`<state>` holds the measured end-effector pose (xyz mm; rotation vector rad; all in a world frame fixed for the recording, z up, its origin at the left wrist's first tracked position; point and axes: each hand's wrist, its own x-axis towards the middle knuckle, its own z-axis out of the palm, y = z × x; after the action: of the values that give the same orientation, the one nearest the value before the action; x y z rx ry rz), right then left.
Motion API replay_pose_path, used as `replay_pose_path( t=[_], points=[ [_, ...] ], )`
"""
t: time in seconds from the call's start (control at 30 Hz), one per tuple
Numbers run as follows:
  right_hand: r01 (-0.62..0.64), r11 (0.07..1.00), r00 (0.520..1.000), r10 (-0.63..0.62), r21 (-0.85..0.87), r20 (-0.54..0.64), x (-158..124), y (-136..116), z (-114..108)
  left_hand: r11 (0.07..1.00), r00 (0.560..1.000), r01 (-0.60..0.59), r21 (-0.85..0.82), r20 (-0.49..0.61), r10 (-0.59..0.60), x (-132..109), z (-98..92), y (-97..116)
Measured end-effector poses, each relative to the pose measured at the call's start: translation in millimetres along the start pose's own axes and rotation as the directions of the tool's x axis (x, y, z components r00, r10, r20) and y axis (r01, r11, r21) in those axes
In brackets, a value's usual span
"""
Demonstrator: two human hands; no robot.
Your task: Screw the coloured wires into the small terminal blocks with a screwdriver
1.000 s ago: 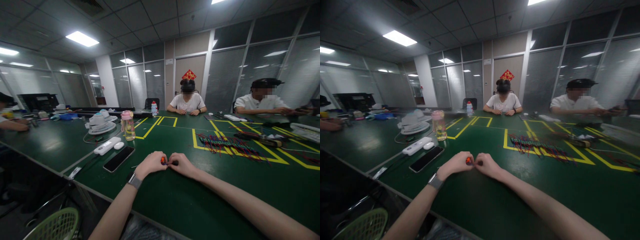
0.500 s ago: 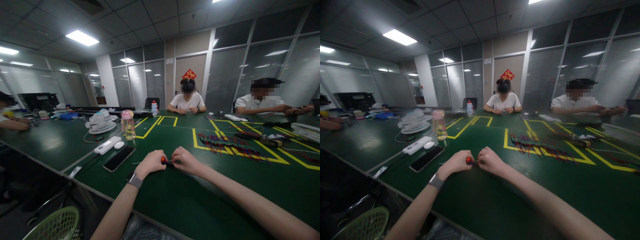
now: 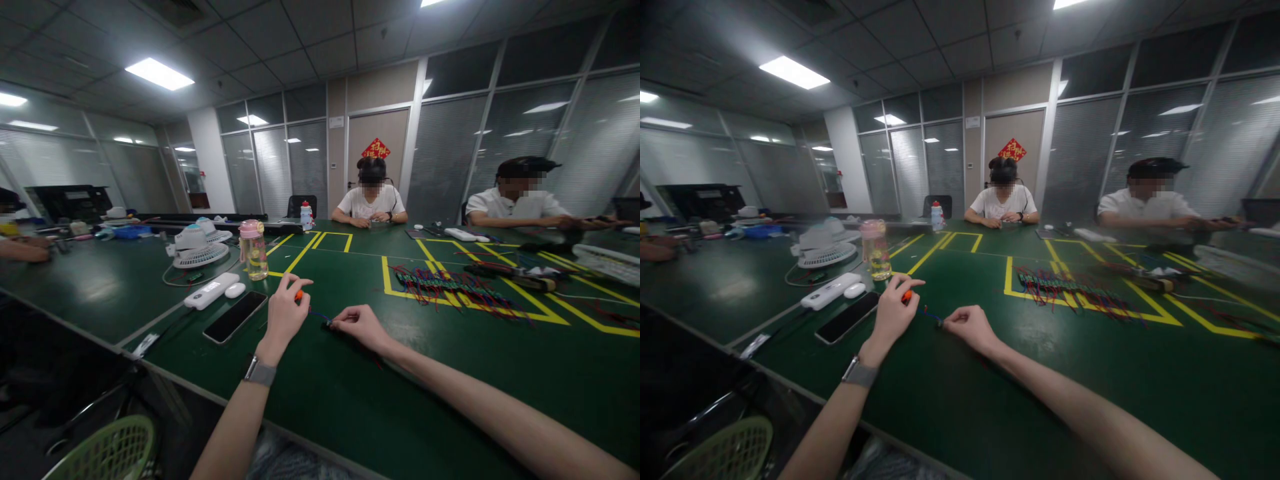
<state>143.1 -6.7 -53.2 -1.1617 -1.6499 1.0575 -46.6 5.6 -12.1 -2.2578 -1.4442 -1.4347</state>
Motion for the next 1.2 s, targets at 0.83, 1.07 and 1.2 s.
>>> replay_pose_path(
  t=[0.83,1.07,1.2],
  points=[
    [-0.418,0.894,0.732,0.226,-0.161,-0.643,-186,49,-242,0.999,0.999,-0.01,-0.033,0.045,0.011,0,3.1,4],
    [-0.268,0.773,0.849,-0.093,-0.575,-0.521,-186,54,-248,0.999,0.998,-0.013,-0.05,0.067,0.017,-1,2.9,4],
    [-0.17,0.671,0.901,-0.191,-0.721,-0.39,-186,59,-250,0.998,0.998,-0.008,-0.057,0.066,0.011,-1,2.4,4]
  ],
)
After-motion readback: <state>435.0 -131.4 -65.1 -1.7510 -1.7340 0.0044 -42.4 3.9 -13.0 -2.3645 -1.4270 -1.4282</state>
